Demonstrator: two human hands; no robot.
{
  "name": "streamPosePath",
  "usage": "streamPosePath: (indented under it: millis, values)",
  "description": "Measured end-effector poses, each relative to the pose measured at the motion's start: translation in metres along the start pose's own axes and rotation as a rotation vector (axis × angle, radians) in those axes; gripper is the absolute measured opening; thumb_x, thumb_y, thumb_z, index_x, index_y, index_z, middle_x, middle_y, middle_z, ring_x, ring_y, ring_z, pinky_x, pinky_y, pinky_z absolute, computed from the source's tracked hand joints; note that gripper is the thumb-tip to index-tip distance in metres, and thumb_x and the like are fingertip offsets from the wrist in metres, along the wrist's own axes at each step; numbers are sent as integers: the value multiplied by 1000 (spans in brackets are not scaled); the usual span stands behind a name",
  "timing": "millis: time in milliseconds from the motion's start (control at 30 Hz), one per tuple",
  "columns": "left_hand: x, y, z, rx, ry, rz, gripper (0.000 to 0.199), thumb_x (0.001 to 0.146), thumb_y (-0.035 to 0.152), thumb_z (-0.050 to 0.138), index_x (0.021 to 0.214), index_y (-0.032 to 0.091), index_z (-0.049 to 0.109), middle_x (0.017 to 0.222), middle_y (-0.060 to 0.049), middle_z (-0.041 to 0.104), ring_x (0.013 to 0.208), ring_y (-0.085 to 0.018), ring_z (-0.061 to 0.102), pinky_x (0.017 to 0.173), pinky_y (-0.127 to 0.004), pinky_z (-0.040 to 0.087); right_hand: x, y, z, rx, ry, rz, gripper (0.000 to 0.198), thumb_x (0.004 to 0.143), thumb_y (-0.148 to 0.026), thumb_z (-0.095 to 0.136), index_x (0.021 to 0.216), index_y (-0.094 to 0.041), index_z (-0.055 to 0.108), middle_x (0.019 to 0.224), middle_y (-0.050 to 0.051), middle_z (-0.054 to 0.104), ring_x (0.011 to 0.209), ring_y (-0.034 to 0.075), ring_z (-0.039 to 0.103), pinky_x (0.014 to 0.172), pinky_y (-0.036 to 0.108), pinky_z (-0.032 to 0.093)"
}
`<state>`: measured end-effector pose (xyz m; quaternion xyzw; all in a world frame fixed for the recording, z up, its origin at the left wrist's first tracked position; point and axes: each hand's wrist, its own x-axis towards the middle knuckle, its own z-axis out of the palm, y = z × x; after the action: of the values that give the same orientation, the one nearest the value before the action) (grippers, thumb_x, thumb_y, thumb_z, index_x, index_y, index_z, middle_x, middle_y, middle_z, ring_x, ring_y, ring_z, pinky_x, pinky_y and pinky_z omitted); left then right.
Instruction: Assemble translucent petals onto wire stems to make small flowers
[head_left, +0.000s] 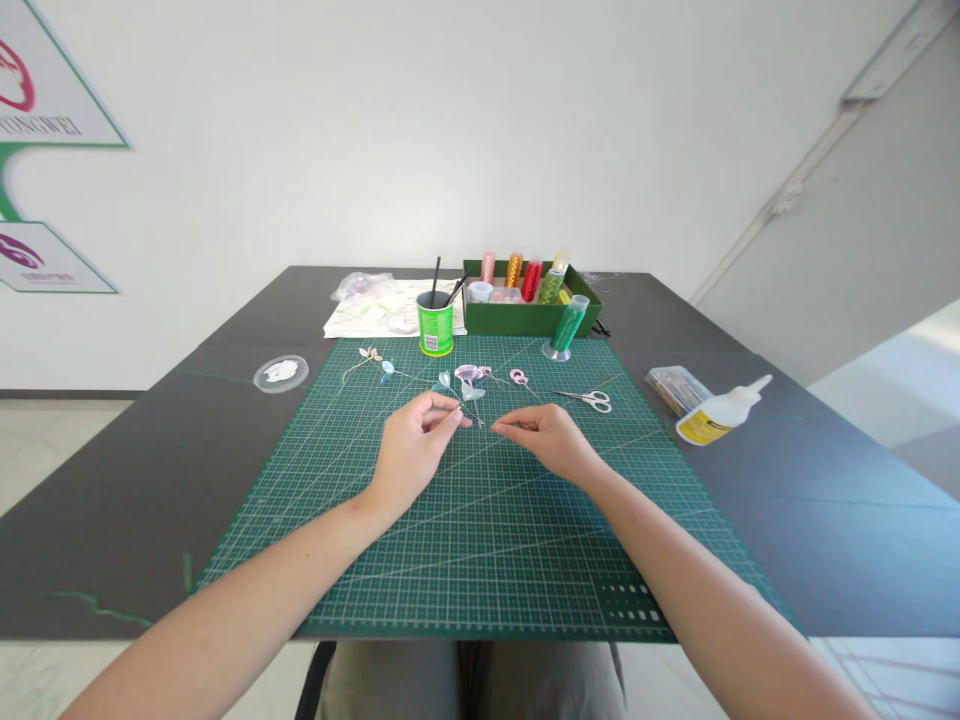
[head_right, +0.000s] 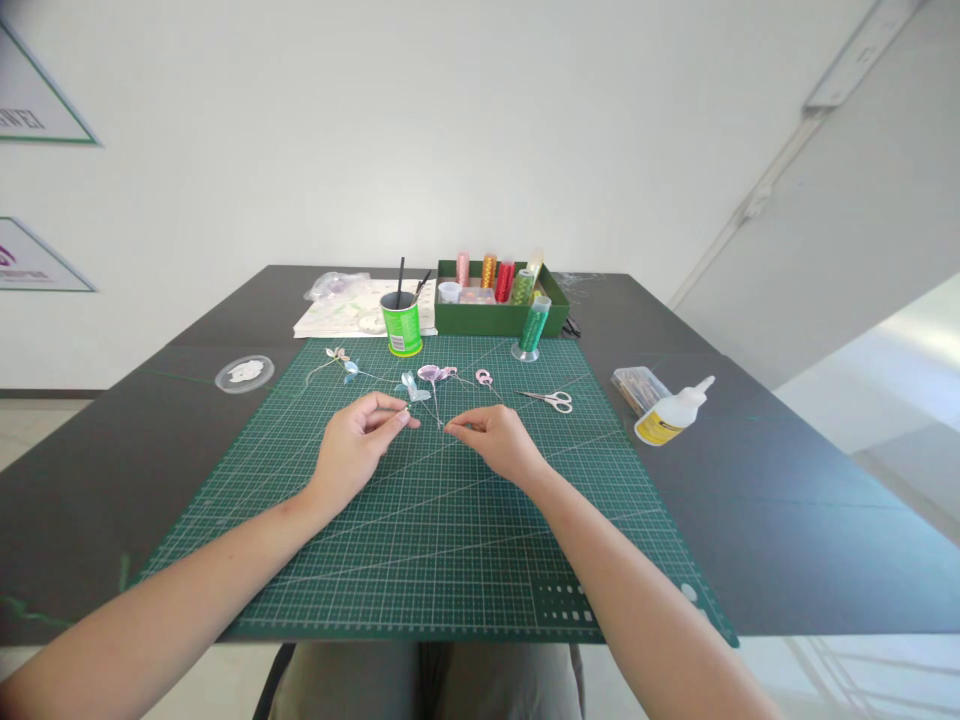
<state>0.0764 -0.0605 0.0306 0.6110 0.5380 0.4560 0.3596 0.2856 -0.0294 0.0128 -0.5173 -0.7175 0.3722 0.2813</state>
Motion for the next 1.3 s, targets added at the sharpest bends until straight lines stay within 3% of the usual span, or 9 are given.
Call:
streamPosePath:
  millis: [100, 233, 333, 433, 500, 633, 833, 1300]
  values:
    - [2, 0, 0, -104, -36, -59, 14, 84, 33, 63, 87, 19, 63, 76, -3, 77, 40, -9, 41, 43, -24, 31, 0, -1, 1, 17, -9, -1, 29, 82, -43, 63, 80, -17, 76, 50, -4, 43, 48, 11, 31, 50, 27, 23]
    - [4, 4, 0, -283, -88, -107, 15, 81, 31, 67, 83, 18, 61, 74, -6, 77, 42, -8, 40, 43, -22, 30, 3, 6, 5, 228, 45, 63, 27, 84, -45, 59, 89, -19, 66, 52, -7, 36, 46, 11, 29, 48, 26, 23]
    - [4, 5, 1, -354, -131, -124, 16, 80, 31, 68, 84, 17, 61, 74, -7, 77, 43, -7, 39, 43, -21, 30, 5, 11, 8, 259, 226, 104, 23, 83, -43, 58, 91, -21, 58, 59, -5, 47, 53, 14, 43, 52, 27, 34]
    - [2, 5, 3, -394, -172, -124, 17, 80, 31, 69, 84, 17, 61, 74, -6, 76, 43, -7, 39, 42, -21, 30, 5, 8, 7, 172, 374, 22, 18, 82, -36, 59, 92, -21, 59, 85, 4, 65, 78, 19, 58, 73, 34, 45]
    - [1, 5, 4, -407, -189, -123, 17, 80, 31, 69, 85, 17, 60, 74, -5, 76, 43, -7, 39, 43, -21, 31, 2, 2, 5, 178, 342, -35, 18, 82, -33, 58, 93, -21, 64, 99, 7, 69, 91, 22, 61, 83, 37, 46]
    - [-2, 5, 6, -433, -235, -116, 16, 81, 30, 69, 84, 17, 60, 72, -4, 76, 43, -6, 39, 44, -20, 32, -7, -13, 8, 436, 89, -55, 18, 82, -31, 62, 92, -23, 75, 107, 5, 73, 109, 25, 61, 98, 41, 42]
    - [-6, 7, 6, -465, -289, -102, 17, 82, 31, 69, 84, 17, 60, 74, -4, 76, 43, -6, 39, 44, -20, 31, -19, -25, 17, 894, -85, 41, 17, 77, -31, 74, 93, -29, 80, 106, 3, 75, 109, 22, 62, 101, 42, 42]
    - [-6, 13, 4, -451, -289, -73, 21, 80, 36, 70, 80, 18, 59, 72, -4, 76, 41, -6, 35, 42, -21, 29, -21, -22, 16, 718, -20, -140, 21, 85, -32, 69, 104, -32, 78, 114, 2, 73, 112, 23, 62, 106, 43, 41]
